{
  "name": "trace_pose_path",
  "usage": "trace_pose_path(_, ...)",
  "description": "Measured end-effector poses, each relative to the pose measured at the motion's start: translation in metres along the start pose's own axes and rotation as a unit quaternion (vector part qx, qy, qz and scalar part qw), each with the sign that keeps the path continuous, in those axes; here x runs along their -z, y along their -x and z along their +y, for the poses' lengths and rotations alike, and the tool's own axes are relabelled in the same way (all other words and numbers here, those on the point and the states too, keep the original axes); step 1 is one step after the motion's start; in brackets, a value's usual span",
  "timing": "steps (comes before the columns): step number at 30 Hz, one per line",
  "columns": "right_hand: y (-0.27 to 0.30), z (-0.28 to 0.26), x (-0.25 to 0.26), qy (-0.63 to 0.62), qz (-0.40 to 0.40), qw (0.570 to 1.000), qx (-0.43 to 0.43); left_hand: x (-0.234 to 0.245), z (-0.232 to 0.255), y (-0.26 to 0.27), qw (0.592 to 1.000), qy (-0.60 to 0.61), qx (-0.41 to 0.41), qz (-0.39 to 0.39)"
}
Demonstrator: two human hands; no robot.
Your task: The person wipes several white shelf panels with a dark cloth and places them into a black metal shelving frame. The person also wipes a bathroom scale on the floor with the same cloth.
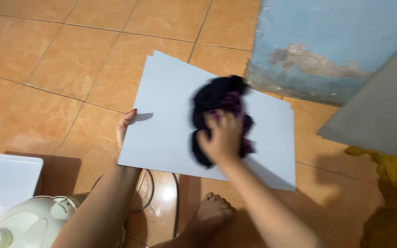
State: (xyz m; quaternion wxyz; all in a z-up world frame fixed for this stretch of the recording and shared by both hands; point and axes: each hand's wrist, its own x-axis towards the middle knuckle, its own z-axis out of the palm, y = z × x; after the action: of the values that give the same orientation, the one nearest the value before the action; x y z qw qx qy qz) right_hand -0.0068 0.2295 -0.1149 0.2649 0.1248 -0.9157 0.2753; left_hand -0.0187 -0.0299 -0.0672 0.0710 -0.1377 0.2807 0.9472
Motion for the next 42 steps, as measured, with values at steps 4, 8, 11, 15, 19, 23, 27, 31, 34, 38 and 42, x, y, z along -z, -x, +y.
trace_pose_path(4, -0.024, -0.089, 0.013, -0.085, 0.0, 0.991, 0.105, -0.008, 0.009, 0.007, 0.991, 0.042, 0.072, -0.106)
trace_pose_path(8, -0.062, -0.106, 0.012, -0.117, -0.002, 0.979, 0.169, -0.008, 0.018, 0.007, 0.997, 0.032, -0.001, -0.077)
trace_pose_path(11, -0.088, -0.084, -0.006, -0.113, 0.008, 0.979, 0.167, 0.0, 0.024, 0.012, 0.999, -0.027, 0.012, -0.044)
trace_pose_path(15, -0.092, -0.009, -0.031, -0.076, -0.002, 0.992, 0.104, 0.001, 0.029, 0.014, 0.996, -0.051, 0.079, -0.005)
trace_pose_path(19, -0.053, 0.104, -0.04, -0.018, 0.013, 0.999, 0.023, -0.008, 0.026, 0.025, 0.996, -0.072, 0.031, -0.052)
trace_pose_path(23, 0.0, 0.204, -0.03, 0.053, -0.01, 0.995, -0.084, -0.029, 0.03, 0.025, 0.993, -0.055, 0.055, -0.092)
trace_pose_path(27, 0.052, 0.261, -0.008, 0.105, -0.035, 0.979, -0.174, -0.055, 0.03, 0.027, 0.992, -0.074, 0.02, -0.099)
trace_pose_path(31, 0.096, 0.263, 0.02, 0.17, -0.064, 0.976, -0.124, -0.082, 0.038, 0.035, 0.99, -0.093, 0.001, -0.106)
trace_pose_path(34, 0.121, 0.228, 0.032, 0.153, -0.065, 0.978, -0.125, -0.094, 0.045, 0.031, 0.989, -0.075, 0.002, -0.129)
trace_pose_path(38, 0.15, 0.169, 0.054, 0.07, -0.11, 0.971, -0.199, -0.111, 0.05, 0.027, 0.982, -0.068, 0.006, -0.178)
trace_pose_path(42, 0.169, 0.146, 0.083, -0.053, -0.173, 0.957, -0.225, -0.15, 0.05, 0.035, 0.981, -0.108, -0.008, -0.16)
